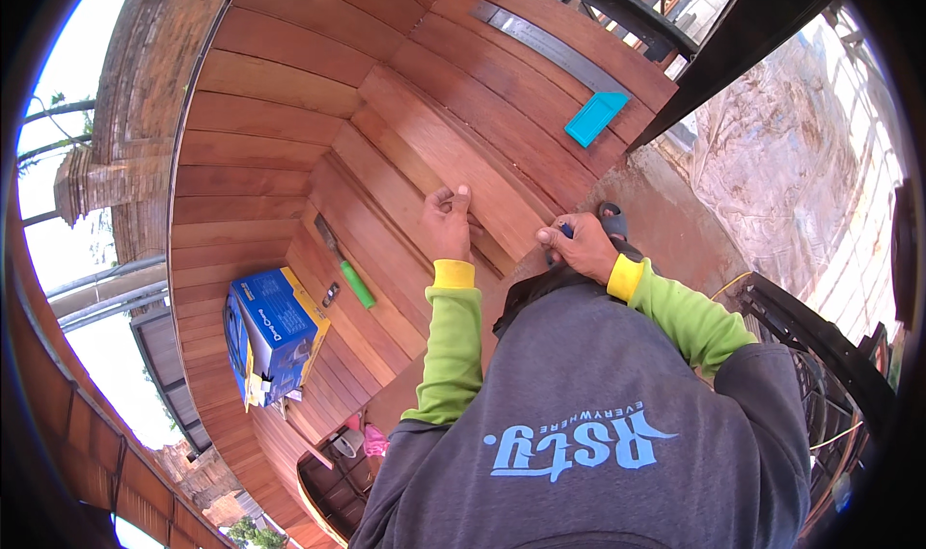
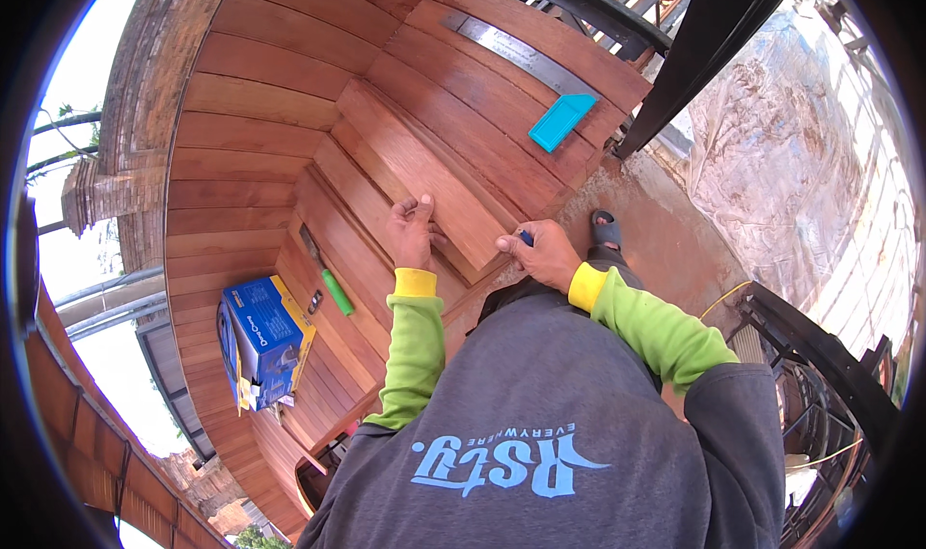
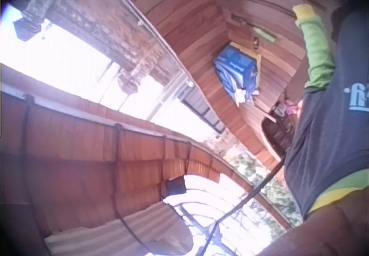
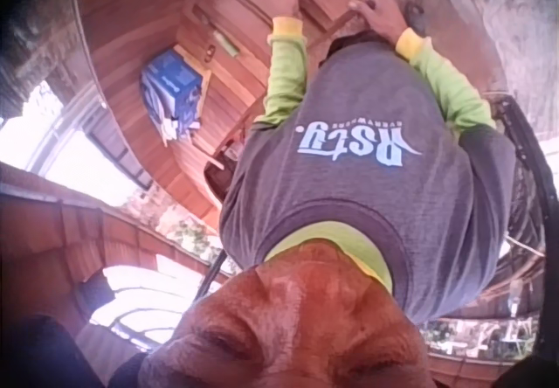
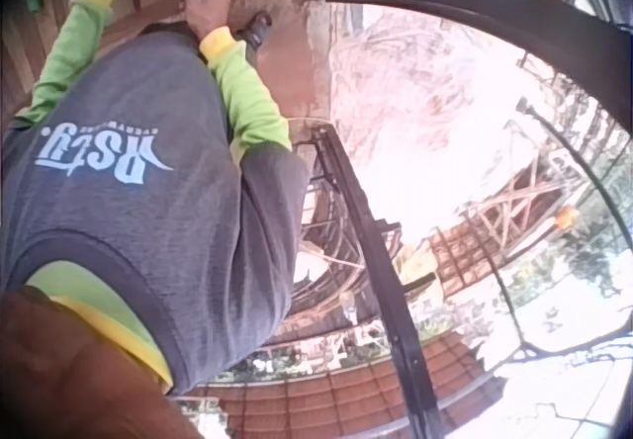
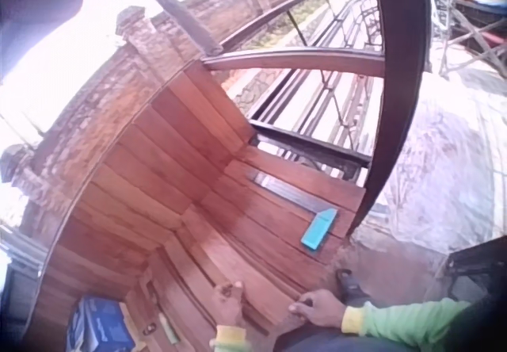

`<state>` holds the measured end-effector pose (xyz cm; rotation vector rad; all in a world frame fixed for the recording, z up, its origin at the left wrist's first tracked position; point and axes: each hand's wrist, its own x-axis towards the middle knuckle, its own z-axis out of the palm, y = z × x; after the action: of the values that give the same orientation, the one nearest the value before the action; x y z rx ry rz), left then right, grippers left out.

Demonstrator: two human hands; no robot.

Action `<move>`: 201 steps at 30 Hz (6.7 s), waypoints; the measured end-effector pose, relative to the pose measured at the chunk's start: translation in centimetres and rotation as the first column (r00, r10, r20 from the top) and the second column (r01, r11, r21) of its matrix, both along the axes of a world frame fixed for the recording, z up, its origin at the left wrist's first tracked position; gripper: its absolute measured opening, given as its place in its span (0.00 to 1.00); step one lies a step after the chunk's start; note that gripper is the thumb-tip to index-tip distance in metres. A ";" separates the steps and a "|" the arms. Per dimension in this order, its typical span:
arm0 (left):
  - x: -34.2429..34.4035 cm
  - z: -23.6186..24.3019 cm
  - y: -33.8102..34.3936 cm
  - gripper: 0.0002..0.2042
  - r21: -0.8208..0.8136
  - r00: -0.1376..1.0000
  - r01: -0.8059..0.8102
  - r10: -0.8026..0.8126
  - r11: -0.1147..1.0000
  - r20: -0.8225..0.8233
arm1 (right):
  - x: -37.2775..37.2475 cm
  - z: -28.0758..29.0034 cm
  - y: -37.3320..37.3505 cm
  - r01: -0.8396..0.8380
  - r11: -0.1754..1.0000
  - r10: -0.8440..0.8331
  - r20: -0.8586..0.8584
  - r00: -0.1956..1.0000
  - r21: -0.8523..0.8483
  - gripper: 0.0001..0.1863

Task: The person fits wooden planks into a curved wooden structure, using a pencil to mark alignment points on the wood. They repeatedly position the planks, mark them, and then remove them to continue the process.

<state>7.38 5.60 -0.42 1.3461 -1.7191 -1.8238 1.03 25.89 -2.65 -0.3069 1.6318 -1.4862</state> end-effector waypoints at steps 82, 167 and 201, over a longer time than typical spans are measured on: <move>1.0 -0.8 3.0 0.11 0.102 0.998 -0.050 0.053 0.994 -0.023 | -0.6 0.6 0.3 0.041 0.997 -0.054 0.224 0.973 0.061 0.12; -13.6 -2.1 -16.1 0.37 -0.578 0.643 0.515 0.160 0.633 0.749 | -0.9 0.3 0.2 -0.015 0.998 -0.004 0.278 0.960 0.063 0.11; -8.7 3.9 -7.8 0.63 -0.261 0.355 0.915 -0.304 0.308 0.884 | -10.2 2.8 -9.9 0.062 0.978 -0.124 -0.320 0.939 -0.197 0.22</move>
<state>-1.36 -2.23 3.46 0.9373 -3.3969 -0.3546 -9.17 16.03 0.15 -0.6187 1.7912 -1.7345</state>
